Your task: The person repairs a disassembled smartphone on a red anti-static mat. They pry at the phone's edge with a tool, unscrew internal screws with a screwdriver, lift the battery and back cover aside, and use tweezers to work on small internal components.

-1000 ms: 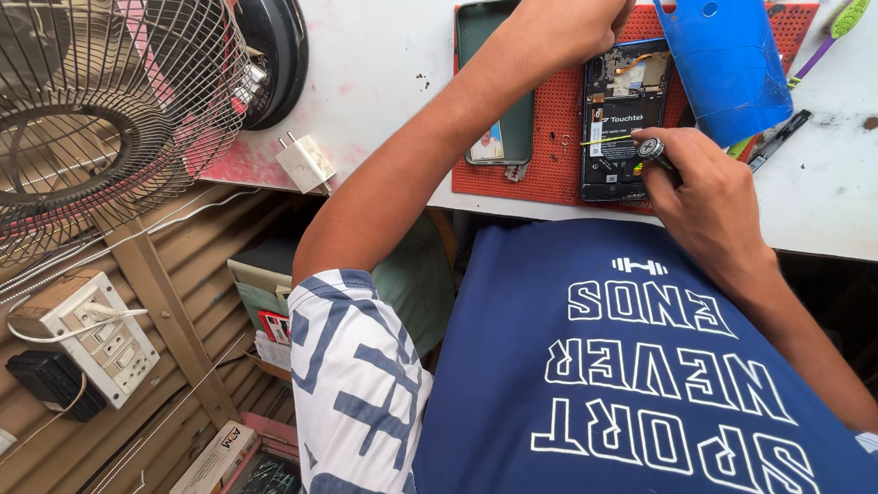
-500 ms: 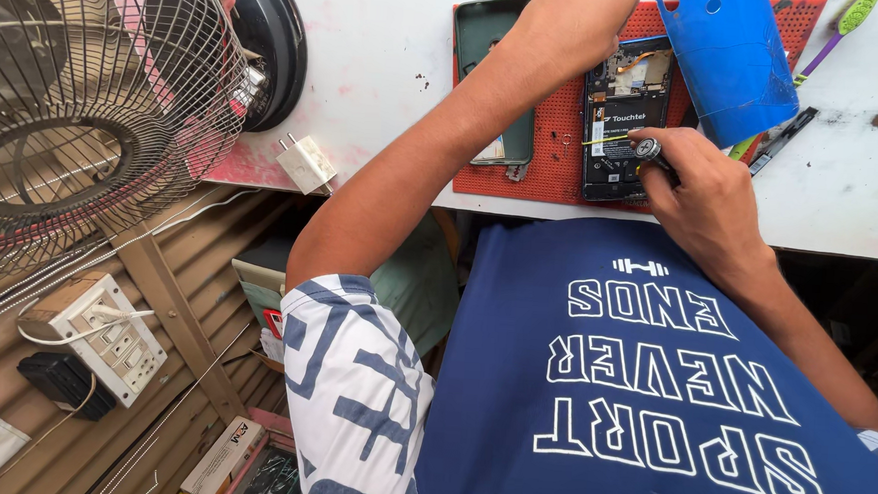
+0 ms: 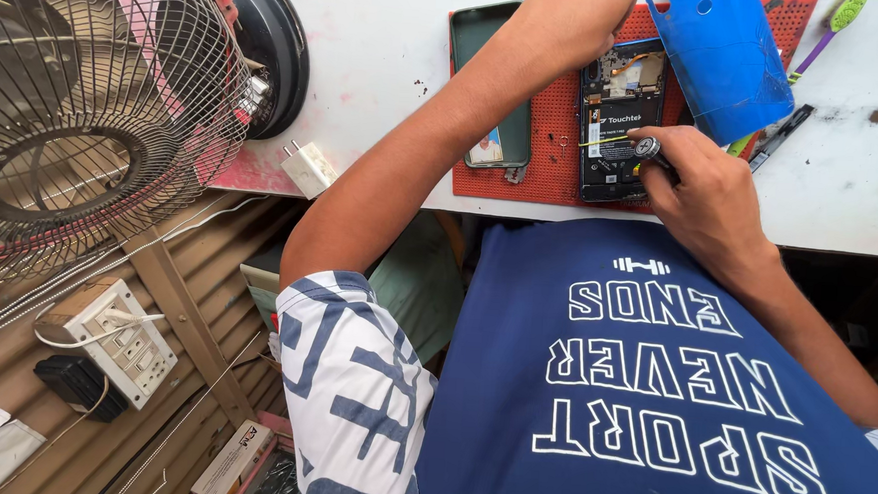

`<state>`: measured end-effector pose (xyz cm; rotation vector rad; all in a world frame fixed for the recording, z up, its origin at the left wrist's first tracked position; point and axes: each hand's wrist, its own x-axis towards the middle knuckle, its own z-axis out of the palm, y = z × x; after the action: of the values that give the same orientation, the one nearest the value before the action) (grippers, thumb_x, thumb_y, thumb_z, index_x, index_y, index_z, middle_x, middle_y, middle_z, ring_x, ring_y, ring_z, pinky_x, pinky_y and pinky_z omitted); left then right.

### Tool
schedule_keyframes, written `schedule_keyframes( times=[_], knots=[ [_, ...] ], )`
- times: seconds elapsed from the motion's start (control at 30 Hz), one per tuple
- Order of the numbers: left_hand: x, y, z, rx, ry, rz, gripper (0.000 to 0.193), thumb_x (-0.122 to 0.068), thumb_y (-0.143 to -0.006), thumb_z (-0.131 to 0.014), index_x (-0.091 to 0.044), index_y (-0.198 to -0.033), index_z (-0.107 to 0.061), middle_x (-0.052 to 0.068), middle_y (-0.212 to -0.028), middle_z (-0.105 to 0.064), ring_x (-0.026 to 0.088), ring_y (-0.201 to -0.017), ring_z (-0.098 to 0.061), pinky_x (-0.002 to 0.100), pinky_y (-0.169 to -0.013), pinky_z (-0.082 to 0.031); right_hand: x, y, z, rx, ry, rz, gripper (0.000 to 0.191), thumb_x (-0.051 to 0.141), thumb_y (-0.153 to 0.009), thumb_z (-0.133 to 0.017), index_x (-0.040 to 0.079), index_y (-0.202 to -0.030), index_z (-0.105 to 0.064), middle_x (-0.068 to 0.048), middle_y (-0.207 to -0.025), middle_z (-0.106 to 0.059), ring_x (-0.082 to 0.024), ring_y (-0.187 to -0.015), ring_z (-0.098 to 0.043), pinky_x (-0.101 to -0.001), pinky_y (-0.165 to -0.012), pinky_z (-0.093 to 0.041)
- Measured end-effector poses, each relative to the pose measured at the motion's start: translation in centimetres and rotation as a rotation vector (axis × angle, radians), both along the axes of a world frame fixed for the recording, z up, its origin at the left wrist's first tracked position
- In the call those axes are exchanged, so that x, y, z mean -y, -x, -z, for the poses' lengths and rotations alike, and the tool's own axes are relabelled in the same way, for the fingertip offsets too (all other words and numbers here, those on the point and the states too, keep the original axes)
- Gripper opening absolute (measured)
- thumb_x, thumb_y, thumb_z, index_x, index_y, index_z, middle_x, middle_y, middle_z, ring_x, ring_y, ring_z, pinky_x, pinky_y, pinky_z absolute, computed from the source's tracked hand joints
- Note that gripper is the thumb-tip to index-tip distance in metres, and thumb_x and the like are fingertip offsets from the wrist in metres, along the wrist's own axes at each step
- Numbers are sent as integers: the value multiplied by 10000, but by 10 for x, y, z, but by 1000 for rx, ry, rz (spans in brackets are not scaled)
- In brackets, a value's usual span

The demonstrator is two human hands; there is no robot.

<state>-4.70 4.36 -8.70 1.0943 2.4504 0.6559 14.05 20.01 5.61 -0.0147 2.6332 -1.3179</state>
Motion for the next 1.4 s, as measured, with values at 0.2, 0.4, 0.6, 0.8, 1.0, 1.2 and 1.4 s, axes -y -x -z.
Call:
schedule_keyframes(
  times=[0.2, 0.4, 0.6, 0.8, 1.0, 1.2, 1.4],
  knots=[
    [2, -4, 0, -13, -47, -22, 251, -102, -817, -771, -20, -1034, -673, 179, -855, -743, 366, -778, -743, 454, -585, -600, 0, 0, 0, 8, 2, -6, 301, -31, -955, -652, 5, -1253, -680, -163, -1125, -707, -316, -994, -708, -402, -867, -563],
    [7, -8, 0, -64, -125, -7, 289, 6, -779, -754, -2, -1050, -653, 188, -896, -733, 378, -824, -733, 448, -644, -598, 0, 0, 0, -20, 9, 6, 300, -30, -961, -651, 6, -1257, -674, -164, -1124, -702, -322, -1004, -705, -409, -875, -562],
    [10, 4, -4, 117, -128, 34, 115, 24, -696, -738, -33, -795, -738, 173, -776, -728, 338, -737, -739, 430, -661, -596, -1, 0, -4, -17, -14, -7, 298, -33, -954, -649, 1, -1249, -679, -167, -1096, -701, -323, -966, -703, -412, -846, -558],
    [13, 1, -8, 124, -145, 9, 94, 25, -712, -734, -32, -787, -740, 154, -741, -734, 329, -698, -742, 432, -613, -590, 0, -2, -5, -31, -29, -5, 277, -27, -984, -651, 0, -1258, -681, -162, -1094, -703, -317, -976, -705, -407, -859, -562],
    [9, -8, -1, 41, -124, 0, 74, 5, -748, -740, -22, -816, -731, 167, -757, -732, 337, -715, -745, 428, -599, -597, -1, -6, 1, -44, -20, 2, 284, -30, -982, -648, 4, -1262, -682, -159, -1111, -704, -319, -974, -707, -406, -857, -565],
    [11, -2, -8, -11, -166, 22, 128, -25, -736, -738, -8, -856, -699, 192, -777, -714, 375, -718, -714, 460, -602, -573, 2, -8, -4, -53, -11, 47, 232, -21, -1005, -666, 8, -1234, -694, -154, -1084, -709, -297, -936, -710, -395, -849, -563],
    [41, -55, -77, -79, -276, -388, 148, -72, -930, -686, -54, -1076, -669, 138, -948, -678, 329, -850, -699, 468, -741, -550, 0, 33, -18, -138, -85, 56, 171, -32, -1024, -688, 20, -1182, -725, -152, -1075, -721, -285, -906, -714, -374, -789, -559]
  ],
)
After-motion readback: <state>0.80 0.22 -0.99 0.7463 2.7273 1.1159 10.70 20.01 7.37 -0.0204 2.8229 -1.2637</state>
